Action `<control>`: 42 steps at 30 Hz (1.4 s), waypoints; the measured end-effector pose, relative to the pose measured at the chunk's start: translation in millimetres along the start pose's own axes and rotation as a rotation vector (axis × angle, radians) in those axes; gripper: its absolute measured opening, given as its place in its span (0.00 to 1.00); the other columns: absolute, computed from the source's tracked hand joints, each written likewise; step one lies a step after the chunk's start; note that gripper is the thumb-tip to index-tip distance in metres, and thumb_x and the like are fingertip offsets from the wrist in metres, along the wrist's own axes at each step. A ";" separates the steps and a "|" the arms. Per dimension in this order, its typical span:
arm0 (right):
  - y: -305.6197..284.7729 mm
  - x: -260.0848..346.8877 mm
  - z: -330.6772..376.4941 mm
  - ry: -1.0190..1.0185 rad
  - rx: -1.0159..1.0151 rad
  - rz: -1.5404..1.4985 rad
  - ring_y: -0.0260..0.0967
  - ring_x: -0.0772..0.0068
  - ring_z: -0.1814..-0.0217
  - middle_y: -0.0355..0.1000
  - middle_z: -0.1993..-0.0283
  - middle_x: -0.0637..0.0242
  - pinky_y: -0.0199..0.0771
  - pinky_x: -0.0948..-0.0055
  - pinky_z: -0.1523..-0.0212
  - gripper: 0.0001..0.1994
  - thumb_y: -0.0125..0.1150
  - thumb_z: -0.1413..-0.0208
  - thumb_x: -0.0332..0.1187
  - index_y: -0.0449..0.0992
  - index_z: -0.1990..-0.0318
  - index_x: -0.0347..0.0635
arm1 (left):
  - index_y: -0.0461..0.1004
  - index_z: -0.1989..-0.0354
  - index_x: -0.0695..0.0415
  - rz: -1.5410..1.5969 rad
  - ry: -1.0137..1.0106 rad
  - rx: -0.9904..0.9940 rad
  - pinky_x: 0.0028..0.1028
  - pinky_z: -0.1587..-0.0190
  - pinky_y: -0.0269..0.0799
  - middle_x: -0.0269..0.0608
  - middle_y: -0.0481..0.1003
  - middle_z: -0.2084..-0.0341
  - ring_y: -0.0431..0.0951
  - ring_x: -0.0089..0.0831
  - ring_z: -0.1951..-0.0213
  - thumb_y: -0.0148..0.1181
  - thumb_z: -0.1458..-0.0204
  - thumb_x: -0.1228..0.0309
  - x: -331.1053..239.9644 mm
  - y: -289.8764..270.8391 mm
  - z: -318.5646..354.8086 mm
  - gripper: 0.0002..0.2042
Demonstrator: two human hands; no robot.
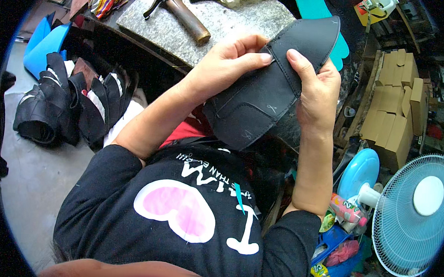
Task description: The person uses scissors to trim excess material from a black shoe upper, repeatedly repositioning the piece and cutting along its edges. They then fold and inspect the trimmed part, aligning edges and checking the fit.
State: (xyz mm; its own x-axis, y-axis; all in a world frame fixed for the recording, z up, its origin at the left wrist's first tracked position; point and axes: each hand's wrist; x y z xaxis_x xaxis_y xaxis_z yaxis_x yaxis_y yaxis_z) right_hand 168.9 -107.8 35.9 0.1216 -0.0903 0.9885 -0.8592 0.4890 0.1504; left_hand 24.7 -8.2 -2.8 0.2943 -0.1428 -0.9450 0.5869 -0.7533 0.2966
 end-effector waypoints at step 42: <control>0.5 -13.5 29.3 0.160 -0.005 -0.168 0.78 0.69 0.67 0.78 0.62 0.55 0.81 0.74 0.64 0.13 0.59 0.44 0.28 0.73 0.55 0.28 | 0.77 0.59 0.57 0.379 -0.259 0.241 0.16 0.65 0.71 0.29 0.76 0.71 0.75 0.16 0.70 0.63 0.48 0.71 6.5 -21.8 9.7 0.09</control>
State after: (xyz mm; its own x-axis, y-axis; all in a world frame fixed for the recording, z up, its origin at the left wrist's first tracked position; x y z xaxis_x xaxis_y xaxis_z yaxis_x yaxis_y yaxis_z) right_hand 152.2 -131.7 22.1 0.3407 -0.0323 0.9396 -0.8179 0.4827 0.3131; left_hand 6.5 1.1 -16.8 0.2377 -0.5655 -0.7897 0.2759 -0.7403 0.6131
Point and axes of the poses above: each hand's wrist, its own z-axis away from the middle knuckle, its own y-axis out of the palm, x = y × z
